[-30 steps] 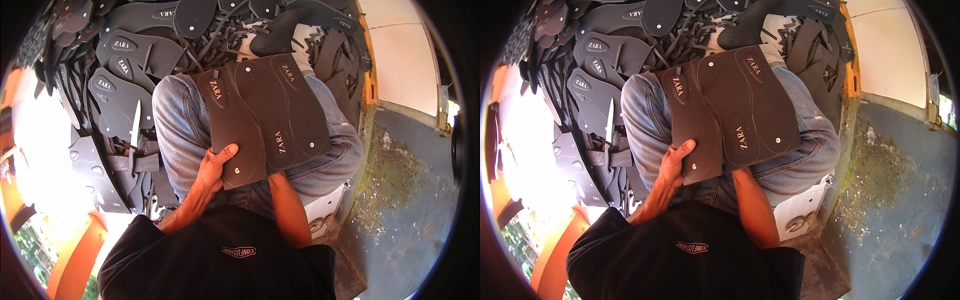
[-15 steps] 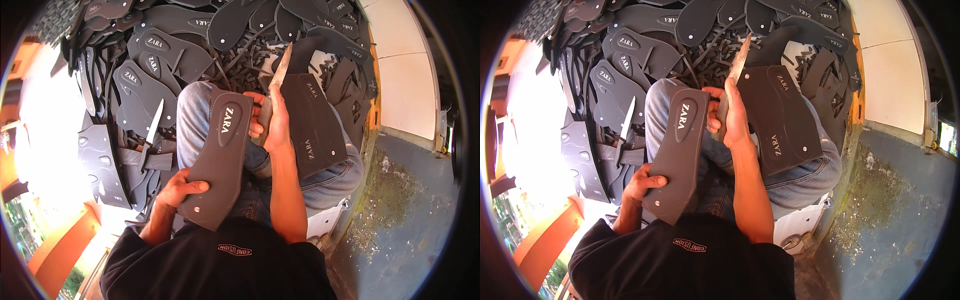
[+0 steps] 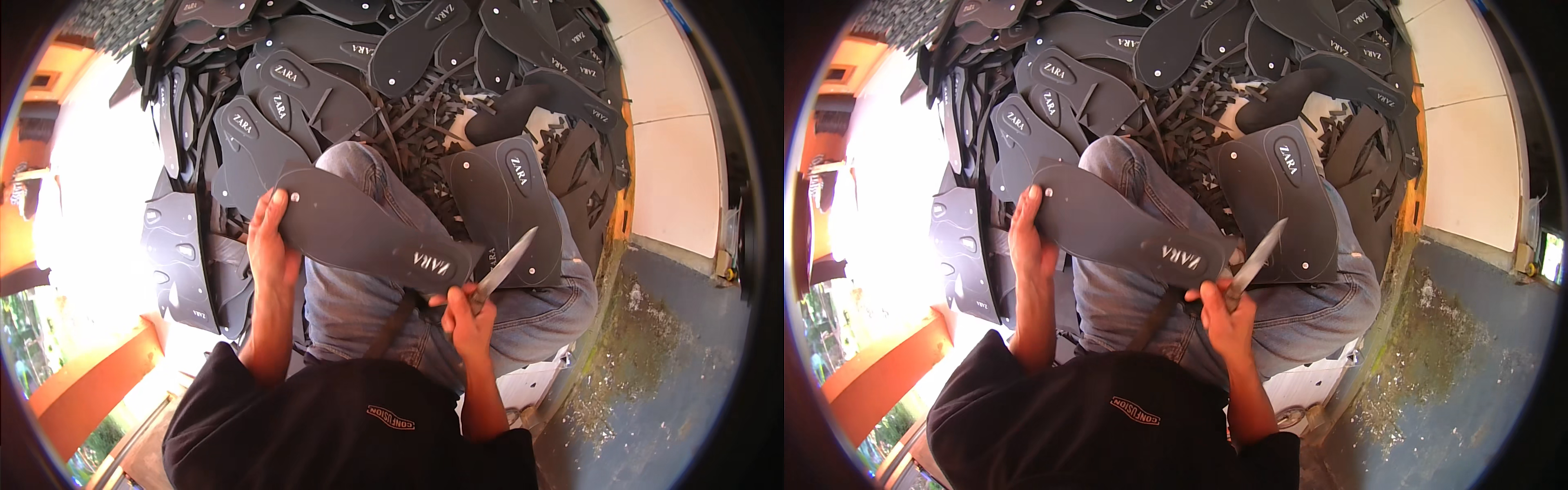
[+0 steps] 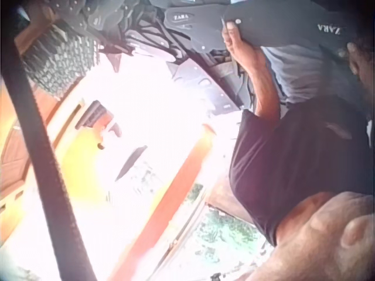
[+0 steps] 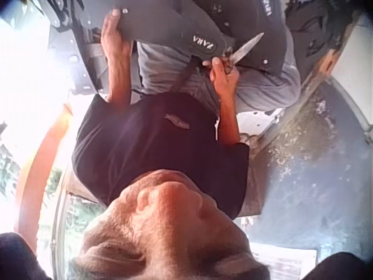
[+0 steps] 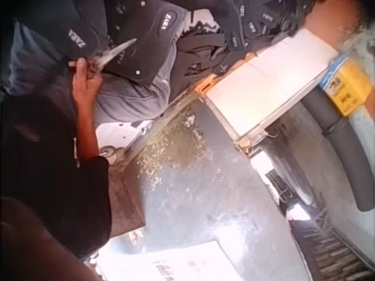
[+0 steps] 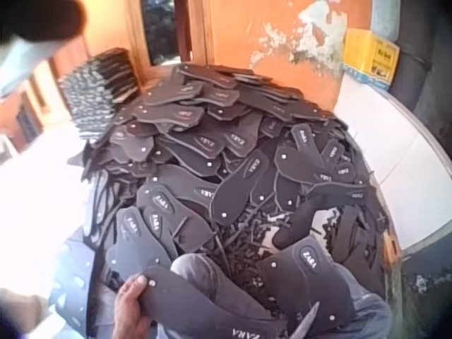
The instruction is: The person is using a knife to trim and separate black shoe insoles from a larger sheet of material while sitting on the floor.
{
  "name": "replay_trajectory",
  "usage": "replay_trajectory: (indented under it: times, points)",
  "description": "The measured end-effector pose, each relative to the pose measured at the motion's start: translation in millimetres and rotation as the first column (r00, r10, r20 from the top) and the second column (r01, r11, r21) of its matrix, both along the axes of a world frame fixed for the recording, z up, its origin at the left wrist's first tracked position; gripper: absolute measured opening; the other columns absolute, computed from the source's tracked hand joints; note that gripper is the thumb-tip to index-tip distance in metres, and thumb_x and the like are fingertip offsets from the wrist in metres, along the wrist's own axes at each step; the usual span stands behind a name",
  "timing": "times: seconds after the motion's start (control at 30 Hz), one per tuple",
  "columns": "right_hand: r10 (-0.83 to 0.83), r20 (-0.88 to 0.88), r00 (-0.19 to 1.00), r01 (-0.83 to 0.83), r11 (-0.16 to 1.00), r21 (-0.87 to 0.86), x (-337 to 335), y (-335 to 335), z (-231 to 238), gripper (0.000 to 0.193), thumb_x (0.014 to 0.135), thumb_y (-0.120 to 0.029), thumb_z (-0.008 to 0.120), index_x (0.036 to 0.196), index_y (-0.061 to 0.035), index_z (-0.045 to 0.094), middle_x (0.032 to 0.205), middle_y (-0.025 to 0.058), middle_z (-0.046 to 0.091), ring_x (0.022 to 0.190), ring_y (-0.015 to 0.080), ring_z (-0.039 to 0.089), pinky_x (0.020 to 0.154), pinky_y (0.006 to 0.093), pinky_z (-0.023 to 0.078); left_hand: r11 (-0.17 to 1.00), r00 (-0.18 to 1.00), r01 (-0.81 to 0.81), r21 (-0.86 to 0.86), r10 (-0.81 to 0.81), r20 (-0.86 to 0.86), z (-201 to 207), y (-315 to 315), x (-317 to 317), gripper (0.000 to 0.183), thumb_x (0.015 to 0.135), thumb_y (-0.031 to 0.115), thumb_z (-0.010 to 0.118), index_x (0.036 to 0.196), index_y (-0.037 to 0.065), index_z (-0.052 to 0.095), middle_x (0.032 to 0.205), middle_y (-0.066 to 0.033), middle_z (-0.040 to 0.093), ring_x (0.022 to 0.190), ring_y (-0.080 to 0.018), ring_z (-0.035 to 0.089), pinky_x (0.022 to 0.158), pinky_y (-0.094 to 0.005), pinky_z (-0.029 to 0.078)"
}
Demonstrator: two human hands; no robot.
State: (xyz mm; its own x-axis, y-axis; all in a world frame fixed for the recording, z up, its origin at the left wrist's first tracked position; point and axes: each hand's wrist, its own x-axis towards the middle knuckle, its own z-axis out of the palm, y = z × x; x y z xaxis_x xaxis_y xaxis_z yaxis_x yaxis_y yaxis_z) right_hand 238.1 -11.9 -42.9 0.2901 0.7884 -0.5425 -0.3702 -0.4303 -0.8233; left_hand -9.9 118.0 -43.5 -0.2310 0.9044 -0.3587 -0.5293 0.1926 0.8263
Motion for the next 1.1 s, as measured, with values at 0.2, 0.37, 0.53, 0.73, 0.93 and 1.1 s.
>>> replay_trajectory:
  times: [0.2, 0.37, 0.53, 0.73, 0.93, 1.1]
  points:
    - [0.333, 0.622, 0.709, -0.325, 0.937, -0.132, 30, -22, 11, 0.030, 0.087, -0.024, 0.064, 0.071, -0.0013, 0.053, 0.053, 0.0089, 0.052, 0.043, 0.0156, 0.049, 0.044, 0.0308, 0.038, 0.806, 0.824, 0.564, -0.182, -0.562, 0.068, 33, 15, 16, 0.016, 0.082, 0.010, 0.067, 0.092, 0.000, 0.063, 0.077, -0.0070, 0.066, 0.063, -0.0132, 0.063, 0.059, -0.0241, 0.052]
    - [0.276, 0.752, 0.598, -0.334, 0.939, -0.079, 25, -16, 10, 0.042, 0.086, -0.027, 0.067, 0.061, -0.0014, 0.044, 0.047, 0.0076, 0.035, 0.044, 0.0151, 0.029, 0.042, 0.0310, 0.030, 0.624, 0.666, 0.745, -0.237, -0.717, 0.203, 27, 8, 60, 0.028, 0.077, 0.018, 0.074, 0.091, -0.004, 0.063, 0.076, -0.0080, 0.066, 0.063, -0.0122, 0.063, 0.056, -0.0220, 0.051]
    - [0.288, 0.768, 0.572, -0.351, 0.932, -0.088, 30, -17, 7, 0.043, 0.085, -0.028, 0.068, 0.061, -0.0010, 0.045, 0.046, 0.0098, 0.035, 0.042, 0.0187, 0.029, 0.042, 0.0334, 0.031, 0.549, 0.607, 0.788, -0.279, -0.769, 0.200, 28, 8, 72, 0.032, 0.076, 0.020, 0.076, 0.091, -0.005, 0.063, 0.076, -0.0081, 0.066, 0.062, -0.0116, 0.063, 0.054, -0.0213, 0.050]
    - [0.461, 0.747, 0.479, -0.449, 0.860, -0.243, 38, -14, 3, 0.022, 0.079, -0.020, 0.067, 0.072, -0.0016, 0.057, 0.055, 0.0174, 0.056, 0.055, 0.0397, 0.057, 0.051, 0.0435, 0.043, 0.474, 0.513, 0.816, -0.331, -0.857, 0.036, 34, 6, 81, 0.025, 0.078, 0.017, 0.074, 0.087, -0.004, 0.064, 0.073, -0.0074, 0.066, 0.060, -0.0102, 0.061, 0.054, -0.0206, 0.048]
    - [0.271, 0.870, 0.413, -0.564, 0.825, 0.010, 40, 57, -5, 0.020, 0.080, -0.019, 0.066, 0.076, -0.0016, 0.059, 0.055, 0.0151, 0.054, 0.048, 0.0338, 0.054, 0.050, 0.0387, 0.042, 0.353, 0.398, 0.894, -0.276, -0.908, 0.129, 34, 4, 98, 0.029, 0.079, 0.020, 0.074, 0.095, -0.004, 0.067, 0.079, -0.0059, 0.067, 0.068, -0.0096, 0.062, 0.062, -0.0224, 0.050]
    - [0.378, 0.158, 0.912, -0.373, 0.926, -0.058, 59, 78, 21, 0.026, 0.085, -0.027, 0.066, 0.078, -0.0024, 0.061, 0.059, -0.0022, 0.049, 0.050, 0.0081, 0.045, 0.046, 0.0266, 0.037, 0.404, 0.448, 0.873, -0.274, -0.886, 0.122, 24, 1, 101, 0.036, 0.083, 0.024, 0.070, 0.105, -0.003, 0.062, 0.089, -0.0095, 0.066, 0.078, -0.0132, 0.064, 0.067, -0.0238, 0.051]
